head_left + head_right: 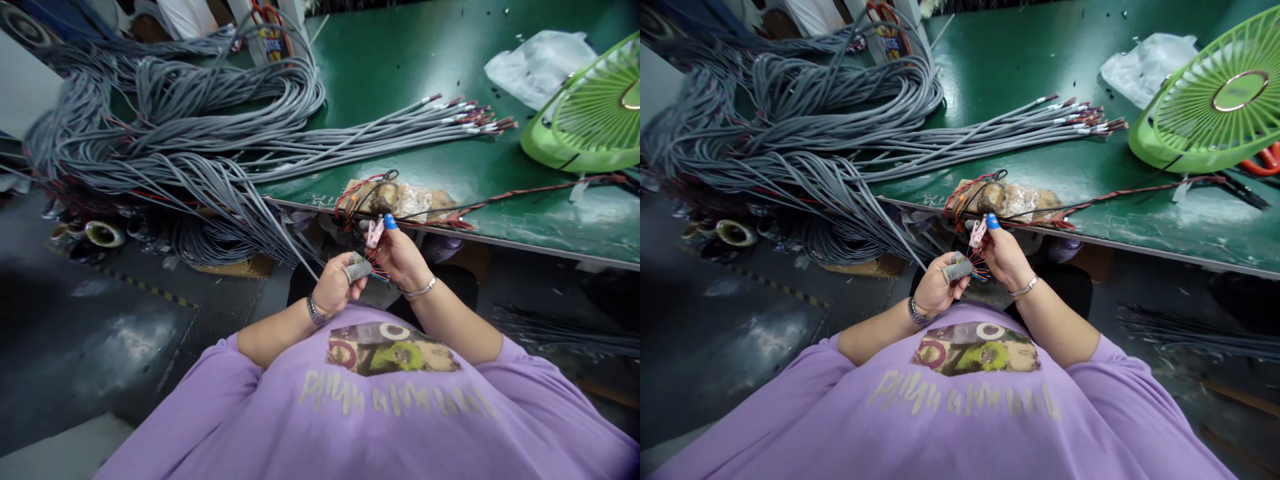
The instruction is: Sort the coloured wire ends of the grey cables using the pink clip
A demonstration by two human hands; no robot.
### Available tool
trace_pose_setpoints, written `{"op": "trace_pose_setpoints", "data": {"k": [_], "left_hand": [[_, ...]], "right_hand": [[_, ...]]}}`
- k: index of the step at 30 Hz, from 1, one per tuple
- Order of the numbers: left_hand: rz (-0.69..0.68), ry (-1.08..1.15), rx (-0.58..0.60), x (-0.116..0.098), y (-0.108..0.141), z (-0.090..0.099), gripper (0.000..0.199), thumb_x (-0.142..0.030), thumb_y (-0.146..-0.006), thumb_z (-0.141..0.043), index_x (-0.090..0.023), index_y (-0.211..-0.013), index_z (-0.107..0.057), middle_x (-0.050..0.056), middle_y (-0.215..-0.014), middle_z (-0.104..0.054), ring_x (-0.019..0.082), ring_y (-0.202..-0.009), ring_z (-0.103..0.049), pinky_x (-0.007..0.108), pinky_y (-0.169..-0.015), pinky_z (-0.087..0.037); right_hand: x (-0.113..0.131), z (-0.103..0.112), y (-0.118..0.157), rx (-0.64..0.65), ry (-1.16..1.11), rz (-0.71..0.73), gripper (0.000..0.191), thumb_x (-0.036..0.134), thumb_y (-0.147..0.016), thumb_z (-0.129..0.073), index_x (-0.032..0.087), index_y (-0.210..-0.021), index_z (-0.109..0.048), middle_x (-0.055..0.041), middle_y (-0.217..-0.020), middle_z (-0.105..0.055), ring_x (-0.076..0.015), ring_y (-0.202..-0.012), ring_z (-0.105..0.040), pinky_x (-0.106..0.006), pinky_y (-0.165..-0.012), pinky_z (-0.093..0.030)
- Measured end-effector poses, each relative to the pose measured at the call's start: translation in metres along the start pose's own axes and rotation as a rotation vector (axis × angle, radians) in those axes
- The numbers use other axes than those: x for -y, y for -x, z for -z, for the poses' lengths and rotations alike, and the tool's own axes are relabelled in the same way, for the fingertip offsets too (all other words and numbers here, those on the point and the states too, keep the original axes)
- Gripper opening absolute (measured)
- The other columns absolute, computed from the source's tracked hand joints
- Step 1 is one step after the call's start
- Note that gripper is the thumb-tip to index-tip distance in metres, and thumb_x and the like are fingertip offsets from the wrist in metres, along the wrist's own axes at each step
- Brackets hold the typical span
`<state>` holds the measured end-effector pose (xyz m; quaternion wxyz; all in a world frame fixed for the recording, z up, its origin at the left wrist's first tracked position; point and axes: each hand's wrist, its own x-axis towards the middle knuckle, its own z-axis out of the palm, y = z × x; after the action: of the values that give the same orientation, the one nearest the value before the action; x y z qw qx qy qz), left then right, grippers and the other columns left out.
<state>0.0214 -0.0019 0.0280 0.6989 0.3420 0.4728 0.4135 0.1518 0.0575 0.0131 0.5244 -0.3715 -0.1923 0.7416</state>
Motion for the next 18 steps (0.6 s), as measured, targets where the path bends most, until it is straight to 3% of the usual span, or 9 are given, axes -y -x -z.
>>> {"op": "trace_pose_setpoints", "data": {"k": [8,13,18], "left_hand": [[0.009,-0.014,0.011,0.0017,-0.0043,0.0004,0.032,-0.039,-0.068,-0.076,-0.018,-0.063,-0.051,-0.005,-0.048,-0.054,0.004,-0.031,-0.040,0.017,-0.031,-0.024],[-0.014,-0.038,0.020,0.0008,-0.0031,-0.0022,0.033,-0.040,-0.068,-0.076,-0.018,-0.063,-0.052,-0.005,-0.047,-0.054,0.004,-0.031,-0.040,0.017,-0.031,-0.025],[-0.022,-0.040,0.014,-0.0001,-0.0025,-0.0032,0.034,-0.040,-0.068,-0.076,-0.018,-0.063,-0.052,-0.005,-0.048,-0.055,0.004,-0.031,-0.041,0.017,-0.031,-0.025]], "right_hand": [[-0.0014,-0.0044,-0.0027,-0.027,0.042,0.095,0.048,0.062,-0.071,-0.079,0.017,-0.067,-0.062,0.0032,-0.059,-0.058,-0.0089,-0.055,-0.047,-0.025,-0.057,-0.041],[-0.0016,-0.0051,-0.0023,-0.020,0.014,0.101,0.049,0.062,-0.066,-0.082,0.016,-0.065,-0.064,0.0018,-0.061,-0.060,-0.0094,-0.058,-0.050,-0.025,-0.058,-0.042],[-0.0024,-0.0037,-0.0022,-0.025,0.003,0.063,0.048,0.063,-0.072,-0.078,0.017,-0.069,-0.064,0.0012,-0.063,-0.062,-0.0099,-0.058,-0.052,-0.025,-0.057,-0.042]]}}
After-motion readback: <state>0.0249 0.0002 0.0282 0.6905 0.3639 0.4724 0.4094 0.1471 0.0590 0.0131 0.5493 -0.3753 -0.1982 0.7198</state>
